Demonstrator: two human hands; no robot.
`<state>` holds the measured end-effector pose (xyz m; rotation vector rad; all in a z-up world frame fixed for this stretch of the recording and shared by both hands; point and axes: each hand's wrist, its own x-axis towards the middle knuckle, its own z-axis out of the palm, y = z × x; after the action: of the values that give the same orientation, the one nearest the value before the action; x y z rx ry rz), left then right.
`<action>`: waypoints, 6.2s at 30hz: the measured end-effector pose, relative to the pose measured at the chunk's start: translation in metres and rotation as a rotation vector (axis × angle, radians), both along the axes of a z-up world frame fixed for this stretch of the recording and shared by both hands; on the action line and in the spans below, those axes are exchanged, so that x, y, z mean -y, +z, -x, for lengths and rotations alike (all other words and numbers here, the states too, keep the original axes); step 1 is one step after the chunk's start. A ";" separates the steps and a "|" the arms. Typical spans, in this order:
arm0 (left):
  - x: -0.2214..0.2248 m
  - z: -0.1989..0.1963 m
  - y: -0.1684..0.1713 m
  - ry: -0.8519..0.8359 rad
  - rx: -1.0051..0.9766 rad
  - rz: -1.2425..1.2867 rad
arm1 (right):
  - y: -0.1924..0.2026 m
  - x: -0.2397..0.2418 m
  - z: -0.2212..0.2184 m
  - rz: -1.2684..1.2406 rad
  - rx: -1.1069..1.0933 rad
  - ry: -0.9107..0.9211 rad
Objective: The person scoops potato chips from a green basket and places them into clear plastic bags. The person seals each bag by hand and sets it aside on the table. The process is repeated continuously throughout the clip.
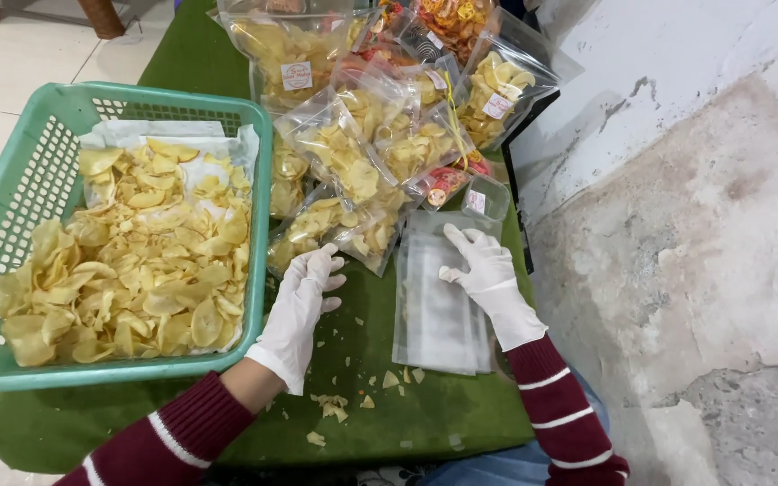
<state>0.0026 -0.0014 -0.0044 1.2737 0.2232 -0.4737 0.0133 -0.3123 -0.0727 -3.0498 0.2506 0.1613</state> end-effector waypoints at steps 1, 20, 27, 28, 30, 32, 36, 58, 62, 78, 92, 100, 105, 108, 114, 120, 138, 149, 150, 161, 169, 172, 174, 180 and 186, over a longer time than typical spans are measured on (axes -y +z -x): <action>0.001 0.000 -0.002 0.005 -0.010 -0.008 | 0.001 -0.002 0.002 0.001 0.015 0.020; 0.004 0.003 0.004 0.002 0.010 0.036 | 0.032 -0.006 0.011 -0.375 0.372 -0.181; 0.035 -0.012 0.073 0.040 0.473 0.128 | 0.169 -0.079 0.033 -0.573 0.793 0.011; 0.043 -0.016 0.086 0.035 0.651 0.168 | 0.185 -0.090 0.035 -0.570 0.838 0.001; 0.050 -0.027 0.111 0.033 0.834 0.212 | 0.185 -0.102 0.029 -0.545 0.880 0.054; 0.046 -0.028 0.127 0.033 1.028 0.253 | 0.186 -0.118 0.025 -0.522 0.930 0.113; 0.024 -0.035 0.111 0.228 1.151 -0.092 | 0.195 -0.151 0.031 -1.012 0.943 -0.038; -0.004 -0.054 0.096 -0.024 0.885 -0.105 | 0.178 -0.158 0.042 -1.073 0.614 0.053; -0.001 -0.058 0.095 -0.032 0.880 -0.004 | 0.176 -0.152 0.032 -1.108 0.576 0.036; 0.000 -0.054 0.093 -0.062 0.925 0.016 | 0.168 -0.136 0.035 -1.035 0.550 0.062; 0.015 -0.034 0.095 -0.055 0.920 0.053 | 0.182 -0.126 0.059 -0.969 0.576 0.089; 0.018 -0.052 0.080 -0.020 0.884 -0.043 | 0.156 -0.112 0.030 -1.028 0.402 0.142; 0.019 -0.056 0.085 -0.049 0.837 0.030 | 0.166 -0.121 0.023 -1.160 0.329 0.154; 0.017 -0.052 0.091 -0.053 0.784 0.078 | 0.164 -0.120 0.016 -1.195 0.263 0.175; 0.018 -0.045 0.083 -0.100 0.745 0.106 | 0.141 -0.108 0.018 -1.366 0.160 0.128; 0.023 -0.028 0.092 -0.152 0.763 0.141 | 0.136 -0.099 0.038 -1.511 0.117 0.057; 0.054 -0.035 0.081 -0.441 1.002 -0.181 | 0.154 -0.072 0.040 -1.047 0.245 0.009; 0.026 -0.045 0.022 -0.220 2.034 -0.885 | 0.123 -0.078 0.019 -0.896 0.055 0.112; 0.023 -0.049 0.015 -0.221 1.996 -0.910 | 0.122 -0.084 0.018 -0.964 0.039 0.104; 0.033 -0.050 -0.023 -0.161 1.961 -1.043 | 0.125 -0.088 0.015 -0.718 -0.225 0.182; 0.042 -0.022 -0.010 -0.240 2.049 -1.123 | 0.097 -0.079 0.018 -0.770 -0.085 0.138; 0.047 -0.029 -0.029 -0.291 2.074 -1.120 | 0.039 -0.049 0.001 -0.616 -0.013 0.248; 0.045 -0.029 -0.025 -0.312 2.051 -1.142 | 0.090 -0.091 0.016 -0.479 0.031 0.305; 0.045 -0.035 -0.041 -0.343 1.933 -1.095 | 0.098 -0.100 0.021 -0.159 0.240 0.373; 0.041 -0.035 -0.007 -0.429 1.526 -0.724 | 0.121 -0.088 0.004 -0.507 0.158 0.179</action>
<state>0.0380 -0.0428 -0.0110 2.0571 -1.2819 0.3655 0.0092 -0.2238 0.0479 -2.5573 -0.0683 -0.0089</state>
